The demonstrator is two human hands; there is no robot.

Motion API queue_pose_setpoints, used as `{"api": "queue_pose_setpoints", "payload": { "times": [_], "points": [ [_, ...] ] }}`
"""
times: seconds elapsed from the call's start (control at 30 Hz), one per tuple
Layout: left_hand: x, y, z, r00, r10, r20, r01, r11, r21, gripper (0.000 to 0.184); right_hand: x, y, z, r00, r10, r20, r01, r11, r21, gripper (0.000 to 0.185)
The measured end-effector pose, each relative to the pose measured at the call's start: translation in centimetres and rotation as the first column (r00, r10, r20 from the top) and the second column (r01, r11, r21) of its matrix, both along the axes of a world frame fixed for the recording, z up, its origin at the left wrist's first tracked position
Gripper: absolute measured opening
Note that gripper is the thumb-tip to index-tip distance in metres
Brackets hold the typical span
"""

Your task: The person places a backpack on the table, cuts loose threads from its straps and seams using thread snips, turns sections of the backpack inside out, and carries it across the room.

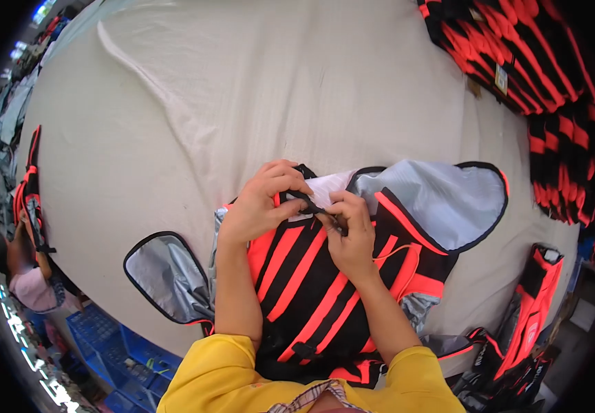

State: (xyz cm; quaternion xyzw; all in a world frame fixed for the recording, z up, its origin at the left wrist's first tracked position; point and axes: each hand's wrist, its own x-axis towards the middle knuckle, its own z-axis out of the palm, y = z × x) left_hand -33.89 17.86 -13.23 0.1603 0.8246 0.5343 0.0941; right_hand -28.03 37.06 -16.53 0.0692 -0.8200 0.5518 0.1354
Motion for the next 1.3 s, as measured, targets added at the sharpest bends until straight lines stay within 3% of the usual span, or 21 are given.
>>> {"api": "queue_pose_setpoints", "payload": {
  "times": [0.07,0.13,0.17,0.27,0.43,0.7,1.3],
  "points": [
    [-0.2,0.5,-0.5,0.995,0.1,-0.006,-0.099,0.993,0.059,0.021,-1.4,-0.1,2.2,0.982,-0.03,0.185,0.021,0.998,0.053,0.018],
    [-0.3,0.7,-0.9,0.979,0.202,0.003,-0.201,0.972,0.118,0.017,-3.5,0.3,0.9,0.983,0.052,0.177,-0.038,0.996,-0.081,0.013],
    [-0.4,0.8,-1.1,0.975,0.223,0.011,-0.223,0.97,0.094,0.016,-4.3,-0.1,3.0,0.887,-0.027,0.461,0.117,0.979,-0.168,0.02],
    [-0.5,1.4,-1.4,0.952,0.305,0.029,-0.306,0.951,0.047,0.015,-7.5,0.3,3.0,0.834,0.042,0.55,0.105,0.967,-0.232,0.02],
    [-0.8,2.0,-2.1,0.906,0.42,0.047,-0.42,0.907,-0.003,0.018,-10.0,-0.2,3.2,0.767,0.025,0.642,0.114,0.978,-0.174,0.022],
    [-0.8,1.9,-1.7,0.891,0.422,0.167,-0.439,0.895,0.08,0.018,-9.9,-0.3,2.9,0.754,0.027,0.656,0.143,0.968,-0.205,0.024],
    [-0.9,1.7,-1.9,0.906,0.408,0.116,-0.42,0.899,0.123,0.02,-9.6,-0.5,2.6,0.76,0.017,0.649,0.166,0.961,-0.219,0.023]
  ]
}}
